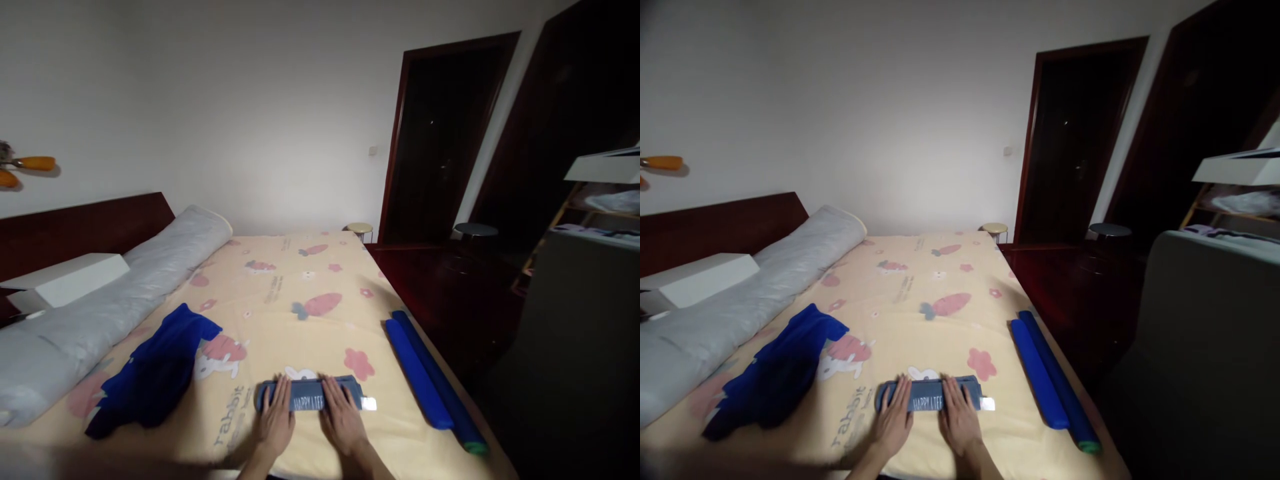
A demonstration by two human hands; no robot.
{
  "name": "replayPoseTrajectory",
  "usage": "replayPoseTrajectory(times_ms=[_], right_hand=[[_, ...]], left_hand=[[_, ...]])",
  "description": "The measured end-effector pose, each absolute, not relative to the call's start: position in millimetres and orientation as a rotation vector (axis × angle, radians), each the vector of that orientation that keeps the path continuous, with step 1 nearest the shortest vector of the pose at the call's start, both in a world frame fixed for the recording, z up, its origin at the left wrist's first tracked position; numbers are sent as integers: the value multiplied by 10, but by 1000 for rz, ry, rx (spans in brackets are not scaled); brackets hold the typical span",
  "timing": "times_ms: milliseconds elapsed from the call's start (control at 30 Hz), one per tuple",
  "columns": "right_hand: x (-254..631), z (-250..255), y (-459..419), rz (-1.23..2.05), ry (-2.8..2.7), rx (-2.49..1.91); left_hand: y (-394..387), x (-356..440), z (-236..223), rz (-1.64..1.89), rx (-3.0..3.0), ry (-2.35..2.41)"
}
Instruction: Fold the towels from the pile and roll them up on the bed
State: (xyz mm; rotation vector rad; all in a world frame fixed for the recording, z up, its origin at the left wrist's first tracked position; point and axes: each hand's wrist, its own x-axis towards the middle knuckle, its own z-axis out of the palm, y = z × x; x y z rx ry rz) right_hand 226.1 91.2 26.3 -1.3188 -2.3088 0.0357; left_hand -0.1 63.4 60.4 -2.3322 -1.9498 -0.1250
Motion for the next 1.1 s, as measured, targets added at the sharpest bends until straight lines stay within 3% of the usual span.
replayPoseTrajectory(times_ms=[133,400,667,967,1100], right_hand=[[2013,351,917,142,-2448,-1144],[2870,409,1327,258,-2547,-1126],[2888,199,1357,319,-2483,-1111],[2917,-38,1538,75,-2493,-1043],[2876,220,1567,-71,-2510,-1057]], left_hand=[[721,275,596,-151,-2524,-1801],[809,-398,768,-125,-2542,-1775],[796,-424,630,-128,-2577,-1793],[1047,-538,331,-82,-2623,-1872],[1112,-675,268,-73,-2535,-1910]])
